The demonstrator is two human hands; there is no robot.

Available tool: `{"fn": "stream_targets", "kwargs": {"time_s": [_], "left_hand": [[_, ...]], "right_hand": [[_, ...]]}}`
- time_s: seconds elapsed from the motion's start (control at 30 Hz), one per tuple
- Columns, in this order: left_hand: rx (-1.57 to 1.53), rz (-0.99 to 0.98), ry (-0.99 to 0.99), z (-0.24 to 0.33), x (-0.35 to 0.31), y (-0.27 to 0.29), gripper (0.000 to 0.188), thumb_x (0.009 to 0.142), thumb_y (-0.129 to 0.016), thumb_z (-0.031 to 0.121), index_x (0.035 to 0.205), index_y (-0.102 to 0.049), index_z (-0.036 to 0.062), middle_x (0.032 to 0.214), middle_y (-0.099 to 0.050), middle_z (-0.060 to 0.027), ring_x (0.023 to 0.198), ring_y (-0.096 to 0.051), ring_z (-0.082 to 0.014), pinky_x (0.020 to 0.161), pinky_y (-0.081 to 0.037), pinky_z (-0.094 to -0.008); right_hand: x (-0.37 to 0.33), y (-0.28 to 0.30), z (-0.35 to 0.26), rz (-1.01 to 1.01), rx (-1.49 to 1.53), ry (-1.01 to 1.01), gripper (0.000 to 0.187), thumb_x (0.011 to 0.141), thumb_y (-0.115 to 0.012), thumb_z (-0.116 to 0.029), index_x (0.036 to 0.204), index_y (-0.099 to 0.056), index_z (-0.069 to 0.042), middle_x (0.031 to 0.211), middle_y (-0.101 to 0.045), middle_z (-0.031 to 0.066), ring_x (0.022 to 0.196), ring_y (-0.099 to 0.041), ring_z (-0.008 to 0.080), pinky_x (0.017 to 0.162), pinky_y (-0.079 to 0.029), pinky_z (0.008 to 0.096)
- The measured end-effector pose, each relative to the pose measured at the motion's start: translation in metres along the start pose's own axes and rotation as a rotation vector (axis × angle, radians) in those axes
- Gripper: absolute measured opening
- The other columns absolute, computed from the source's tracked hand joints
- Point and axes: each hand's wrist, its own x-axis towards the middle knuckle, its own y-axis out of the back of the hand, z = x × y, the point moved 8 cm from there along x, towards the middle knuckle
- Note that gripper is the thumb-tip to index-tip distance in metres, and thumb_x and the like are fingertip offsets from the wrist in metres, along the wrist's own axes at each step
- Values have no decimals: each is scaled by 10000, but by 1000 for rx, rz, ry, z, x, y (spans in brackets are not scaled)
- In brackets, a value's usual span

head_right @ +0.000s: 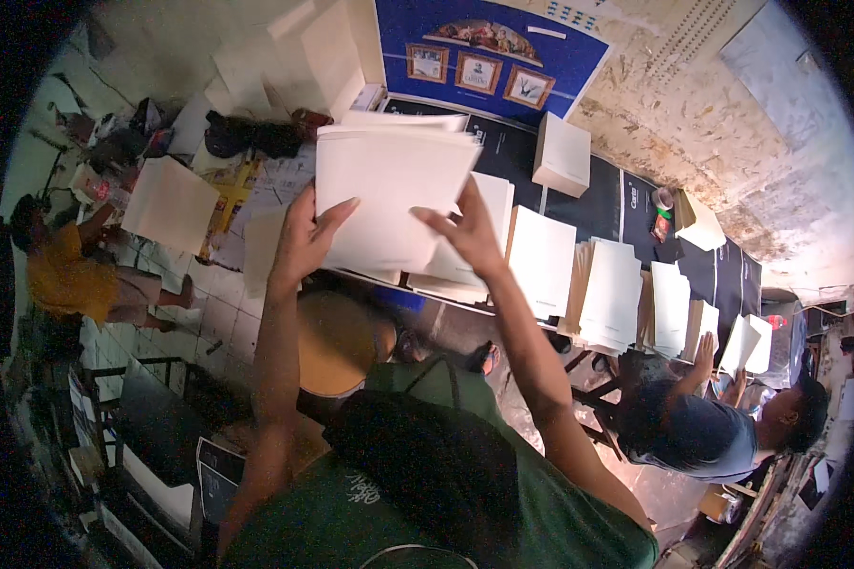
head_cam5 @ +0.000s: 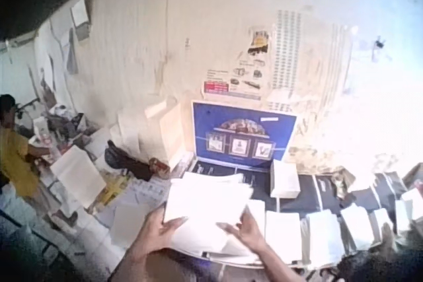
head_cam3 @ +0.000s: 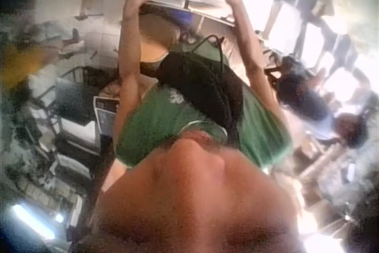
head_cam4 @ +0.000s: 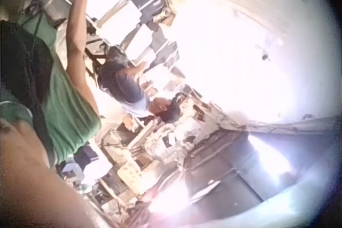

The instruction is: The person organizes stacks of white paper at a long table by picking up sheets from different piles and combining them into a single stack by hand.

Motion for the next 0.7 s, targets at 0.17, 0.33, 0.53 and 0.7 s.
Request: {"fn": "stream_targets", "kwargs": {"time_s": [0.17,0.33,0.53,0.7], "left_hand": [[-344,-12,-175,11,11,-74,323,930,-701,82,1214,-589,-23,1102,-686,-131,1013,-648,-149,877,-529,-314],[-390,141,-193,-37,1,-131,341,902,-752,169,1128,-592,-29,1060,-683,-159,969,-677,-230,841,-527,-365],[-154,237,-199,-33,-15,-126,354,824,-832,244,998,-643,0,897,-691,-121,831,-679,-221,747,-524,-345],[-589,214,67,-43,-24,-45,286,855,-773,62,1106,-647,10,1005,-730,-95,935,-711,-183,879,-577,-330]], "right_hand": [[-30,72,-36,143,247,145,312,830,-783,-19,1115,-656,0,1045,-725,94,958,-690,176,881,-557,320],[-55,114,10,224,34,-16,370,804,-820,-49,1134,-664,14,1060,-721,86,989,-676,173,926,-533,325],[-58,98,27,316,-12,-25,428,786,-841,-101,1145,-645,23,1067,-700,109,994,-658,182,910,-525,332],[-73,86,-20,140,5,158,584,800,-804,-177,1290,-524,-27,1209,-610,98,1075,-580,206,930,-460,326]]}}
